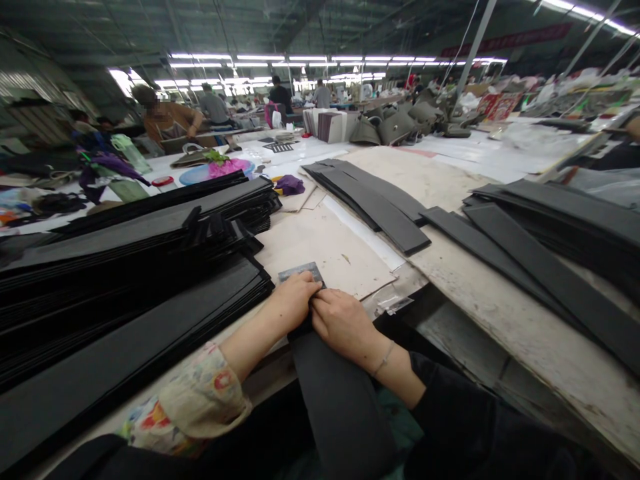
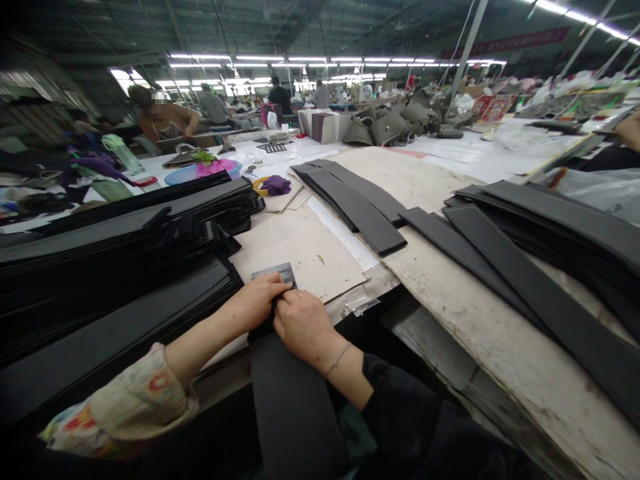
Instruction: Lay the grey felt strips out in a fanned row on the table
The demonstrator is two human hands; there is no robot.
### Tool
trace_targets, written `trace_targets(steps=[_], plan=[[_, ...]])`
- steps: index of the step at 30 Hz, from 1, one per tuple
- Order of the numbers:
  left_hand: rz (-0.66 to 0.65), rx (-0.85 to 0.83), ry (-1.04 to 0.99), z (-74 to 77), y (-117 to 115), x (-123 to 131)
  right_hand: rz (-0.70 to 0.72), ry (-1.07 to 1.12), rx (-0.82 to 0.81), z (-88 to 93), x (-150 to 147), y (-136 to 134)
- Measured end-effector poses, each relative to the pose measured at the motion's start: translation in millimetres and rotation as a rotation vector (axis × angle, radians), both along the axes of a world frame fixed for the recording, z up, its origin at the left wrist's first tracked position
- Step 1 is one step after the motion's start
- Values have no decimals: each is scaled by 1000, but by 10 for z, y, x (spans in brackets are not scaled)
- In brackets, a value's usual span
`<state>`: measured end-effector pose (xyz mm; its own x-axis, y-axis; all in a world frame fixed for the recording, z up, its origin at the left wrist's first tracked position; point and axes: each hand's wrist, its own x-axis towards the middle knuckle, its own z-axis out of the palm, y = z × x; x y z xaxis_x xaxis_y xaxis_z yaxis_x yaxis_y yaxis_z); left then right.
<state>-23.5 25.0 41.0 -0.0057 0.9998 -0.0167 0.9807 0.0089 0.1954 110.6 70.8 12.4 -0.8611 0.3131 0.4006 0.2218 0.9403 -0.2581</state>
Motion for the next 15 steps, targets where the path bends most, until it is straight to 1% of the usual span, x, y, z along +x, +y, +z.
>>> trace_targets(steps=[5,9,12,15], plan=[[16,3,-22,-35,-19,-36,-14,13,9,18,-25,62],[12,1,-171,-18,-72,-165,-41,-29,35,54,-62,146],[78,-36,-223,31,-172,-271,0,-87,57,87,-88,185],[150,-46,-226,67,-278,-326,3,-114,58,116,-120,204]])
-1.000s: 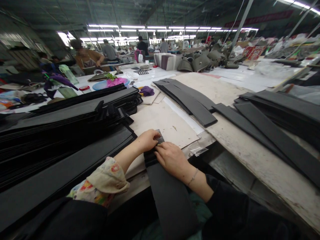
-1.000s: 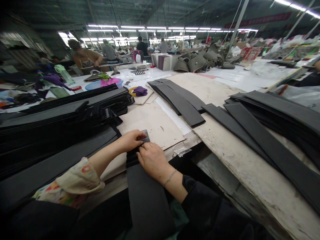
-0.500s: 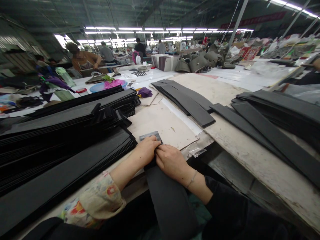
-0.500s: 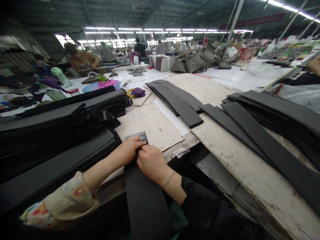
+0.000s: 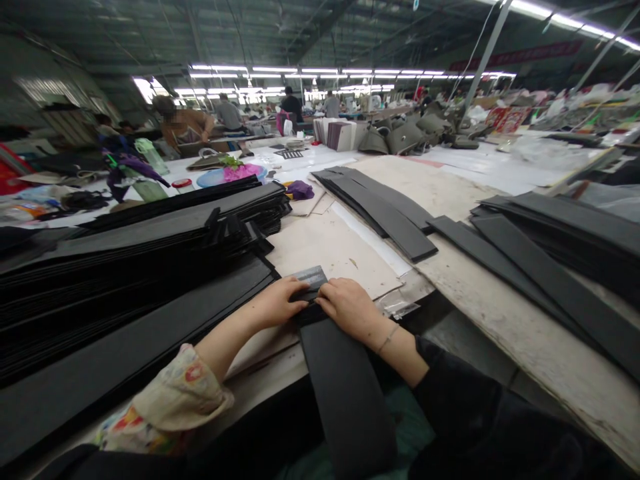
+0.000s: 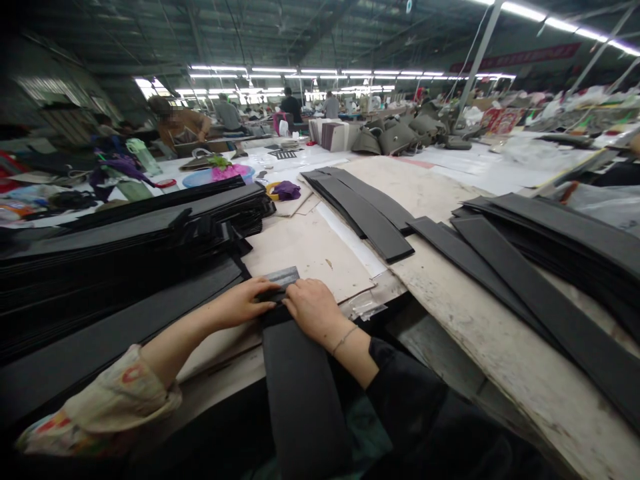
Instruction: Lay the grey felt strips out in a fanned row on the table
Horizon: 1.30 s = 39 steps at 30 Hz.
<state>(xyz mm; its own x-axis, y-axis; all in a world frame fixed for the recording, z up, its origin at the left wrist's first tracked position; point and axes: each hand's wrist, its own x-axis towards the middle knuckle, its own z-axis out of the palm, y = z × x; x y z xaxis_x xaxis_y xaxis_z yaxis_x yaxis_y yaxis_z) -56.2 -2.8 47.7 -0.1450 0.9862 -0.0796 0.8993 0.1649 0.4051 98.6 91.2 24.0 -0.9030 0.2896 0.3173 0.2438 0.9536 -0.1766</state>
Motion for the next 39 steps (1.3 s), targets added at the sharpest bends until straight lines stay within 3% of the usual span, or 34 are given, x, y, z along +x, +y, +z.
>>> trace_targets(steps=[4,8,13,17,20,26,29,32,36,39], plan=[[40,37,23,-23,-73,2,17,3,5,26,-58,43],[50,81,52,-77,-93,19,141,-35,-52,40,-117,112],[-24,82,168,-100,-152,92,237,-109,-22,41,-150,116],[-60,82,279,-64,-222,198,196,-122,46,38,-143,67],[-50,80,273,-64,-291,218,162,-113,9,26,-127,60],[69,141,157,-191,-497,176,117,-22,-114,-5,-42,41],[59,127,31,-152,-545,175,114,-7,-124,-11,47,-22],[64,68,-24,-36,-489,148,112,25,-122,-25,139,-83],[154,68,191,38,-306,112,114,51,-116,-38,191,-112],[127,19,327,-2,-207,146,108,53,-107,-41,189,-111]])
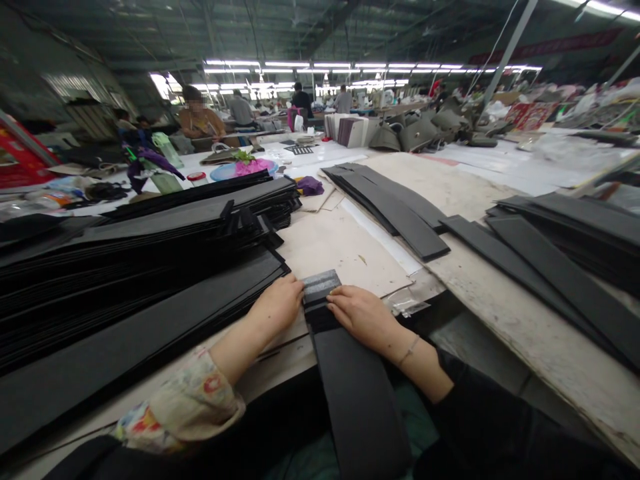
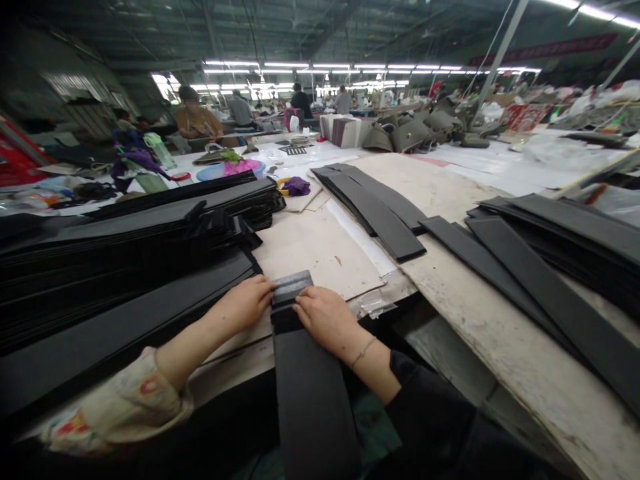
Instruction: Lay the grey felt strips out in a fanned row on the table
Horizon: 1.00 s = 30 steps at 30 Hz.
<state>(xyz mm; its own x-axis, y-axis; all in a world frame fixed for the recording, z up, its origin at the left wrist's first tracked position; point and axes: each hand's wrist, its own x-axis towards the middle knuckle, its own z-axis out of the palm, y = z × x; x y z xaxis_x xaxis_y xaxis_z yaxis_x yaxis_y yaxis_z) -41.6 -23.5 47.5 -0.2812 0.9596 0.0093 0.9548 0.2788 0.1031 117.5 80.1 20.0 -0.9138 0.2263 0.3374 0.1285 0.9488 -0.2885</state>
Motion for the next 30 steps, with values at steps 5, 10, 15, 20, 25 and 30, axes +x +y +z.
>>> trace_targets(steps=[5,10,15,20,25,30], plan=[[14,24,-3,-5,39,36,-6,16,19,-18,2,-9],[207,-53,-286,70,241,-63,-4,32,18,-39,3,-14],[128,-38,-455,84,611,72,-19,16,23,-46,-7,-8],[-22,5,-580,30,799,202,-48,-19,3,-25,4,-22],[-21,-83,-367,-41,693,44,-65,16,24,-34,8,-44],[-95,27,-216,-64,555,60,-114,8,85,-39,14,-85]])
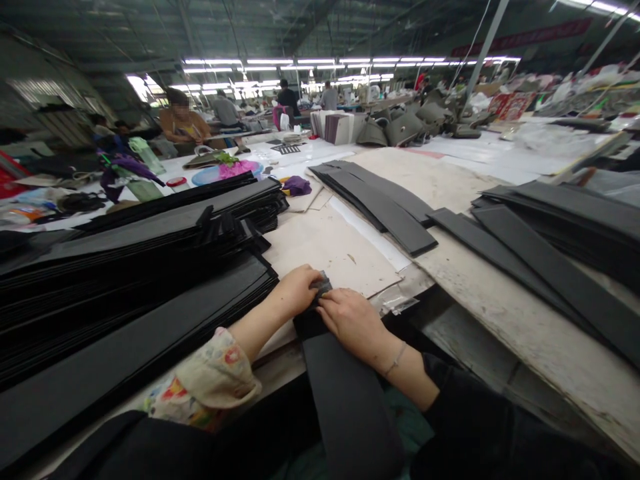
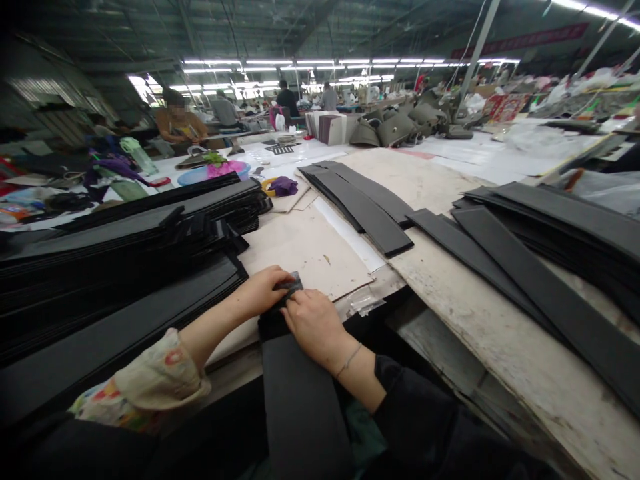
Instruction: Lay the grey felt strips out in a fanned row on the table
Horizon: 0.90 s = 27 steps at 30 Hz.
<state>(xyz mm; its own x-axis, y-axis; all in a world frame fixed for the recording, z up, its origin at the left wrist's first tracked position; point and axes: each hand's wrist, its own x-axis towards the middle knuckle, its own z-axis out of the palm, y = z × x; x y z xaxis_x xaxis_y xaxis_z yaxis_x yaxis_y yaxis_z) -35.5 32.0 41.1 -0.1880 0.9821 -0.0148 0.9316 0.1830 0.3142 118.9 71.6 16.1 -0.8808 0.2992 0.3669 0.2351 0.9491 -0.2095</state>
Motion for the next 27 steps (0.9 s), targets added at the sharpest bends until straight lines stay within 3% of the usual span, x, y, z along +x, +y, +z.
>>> trace_targets(steps=[10,18,23,27], plan=[[-175,16,159,-77,-145,131,-19,-32,21,14,-6,-26],[-194,7,164,12,-247,214,-159,136,-164,-56,-29,136],[-186,38,155,-60,-258,192,-126,-21,-191,-34,-98,191],[-151,24,41,-51,-299,93,-117,-129,-92,46,-103,168]])
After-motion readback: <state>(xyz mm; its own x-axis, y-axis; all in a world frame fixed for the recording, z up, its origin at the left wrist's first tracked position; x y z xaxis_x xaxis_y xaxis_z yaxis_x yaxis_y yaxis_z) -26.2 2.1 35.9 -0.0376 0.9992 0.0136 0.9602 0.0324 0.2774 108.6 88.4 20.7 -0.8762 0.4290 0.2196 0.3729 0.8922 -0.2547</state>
